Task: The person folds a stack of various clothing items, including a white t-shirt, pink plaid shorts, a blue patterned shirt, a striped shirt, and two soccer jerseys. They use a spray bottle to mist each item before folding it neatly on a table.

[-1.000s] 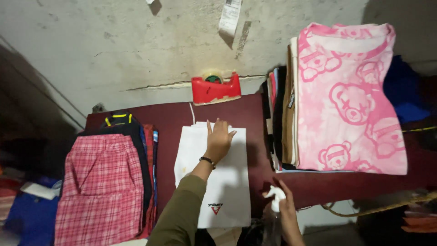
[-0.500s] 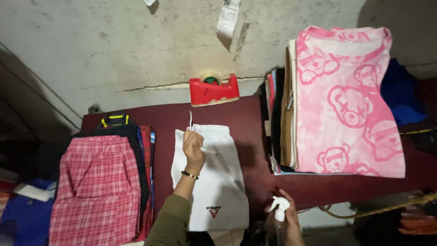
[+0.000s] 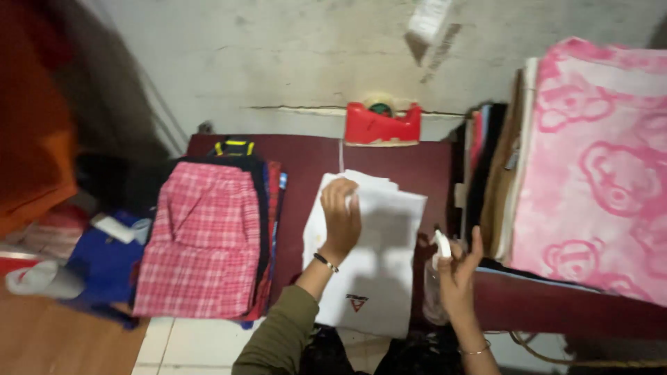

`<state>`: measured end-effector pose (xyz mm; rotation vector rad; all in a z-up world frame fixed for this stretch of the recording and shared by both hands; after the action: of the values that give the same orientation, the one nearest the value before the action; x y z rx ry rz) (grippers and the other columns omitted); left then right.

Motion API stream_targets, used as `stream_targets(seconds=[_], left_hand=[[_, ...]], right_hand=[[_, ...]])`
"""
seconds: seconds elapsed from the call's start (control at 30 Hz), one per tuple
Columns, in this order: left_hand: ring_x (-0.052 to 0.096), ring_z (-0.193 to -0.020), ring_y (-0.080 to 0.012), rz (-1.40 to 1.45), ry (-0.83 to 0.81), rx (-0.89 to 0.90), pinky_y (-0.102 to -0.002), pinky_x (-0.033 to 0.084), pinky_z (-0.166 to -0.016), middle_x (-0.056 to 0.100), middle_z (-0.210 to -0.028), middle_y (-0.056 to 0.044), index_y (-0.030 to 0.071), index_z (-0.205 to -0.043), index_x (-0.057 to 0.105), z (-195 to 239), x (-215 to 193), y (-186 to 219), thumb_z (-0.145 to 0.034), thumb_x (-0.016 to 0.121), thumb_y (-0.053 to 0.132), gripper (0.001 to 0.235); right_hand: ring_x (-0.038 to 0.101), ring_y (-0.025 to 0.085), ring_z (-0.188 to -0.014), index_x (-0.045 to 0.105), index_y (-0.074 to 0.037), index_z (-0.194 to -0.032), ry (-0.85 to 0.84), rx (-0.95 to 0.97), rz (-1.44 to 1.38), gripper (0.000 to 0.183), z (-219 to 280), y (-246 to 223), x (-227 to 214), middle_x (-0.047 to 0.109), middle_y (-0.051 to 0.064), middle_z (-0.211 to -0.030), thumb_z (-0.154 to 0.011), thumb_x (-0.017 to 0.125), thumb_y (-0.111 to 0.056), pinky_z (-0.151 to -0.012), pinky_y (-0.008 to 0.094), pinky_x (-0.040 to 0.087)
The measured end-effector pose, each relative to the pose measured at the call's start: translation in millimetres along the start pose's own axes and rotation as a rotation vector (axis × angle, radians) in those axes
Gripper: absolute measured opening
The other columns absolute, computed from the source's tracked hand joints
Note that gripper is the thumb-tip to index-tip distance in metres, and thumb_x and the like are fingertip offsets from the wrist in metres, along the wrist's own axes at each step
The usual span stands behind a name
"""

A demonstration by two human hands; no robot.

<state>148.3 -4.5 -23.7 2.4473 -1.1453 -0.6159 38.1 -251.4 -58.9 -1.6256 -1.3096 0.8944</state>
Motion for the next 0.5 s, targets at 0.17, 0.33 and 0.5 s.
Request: stream_targets(seconds=[0.17,0.33,0.5], left_hand=[[0.054,-0.128,-0.0363,-0.070,-0.239,0.040,-0.052,0.040,-0.108,0.064,-0.120,-0.012,0.006,-0.117,0.064,39,-81,27,-0.088,0.063,0.005,0.029],[0.063,-0.118,-0.0326,-0.232,-0.263,0.157,-0.050,0.047,-0.104,0.068,-0.113,-0.008,0.009,-0.111,0.070,103,-179,15,-0.085,0.067,0.006,0.027],[0.065,-0.107,-0.0339,-0.501,-0.139,-0.147,-0.050,0.048,-0.093,0.072,-0.100,-0.012,0.009,-0.096,0.072,138,-271,-11,-0.080,0.065,0.006,0.018]], right_hand=[[0.052,0.040,-0.128,0.024,-0.006,-0.159,-0.176,-0.077,0.480,0.067,6,-4,20,0.042,0.029,-0.153,-0.103,0.050,-0.032,-0.103,0.045,0.043],[0.059,0.042,-0.121,0.039,-0.006,-0.155,-0.217,0.017,0.785,0.058,-42,-15,33,0.053,0.025,-0.143,-0.102,0.052,-0.024,-0.101,0.049,0.047],[0.056,0.049,-0.123,0.045,-0.001,-0.159,-0.158,-0.076,1.077,0.056,-112,15,36,0.054,0.032,-0.139,-0.107,0.055,-0.022,-0.103,0.054,0.047]])
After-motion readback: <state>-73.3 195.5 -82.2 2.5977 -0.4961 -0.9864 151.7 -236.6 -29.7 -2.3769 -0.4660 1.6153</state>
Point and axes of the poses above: each hand's wrist, its own z-axis away from the middle knuckle, its own x-axis out of the palm, y = z × x, the point moved 1 cm from there along -z, towards the middle knuckle
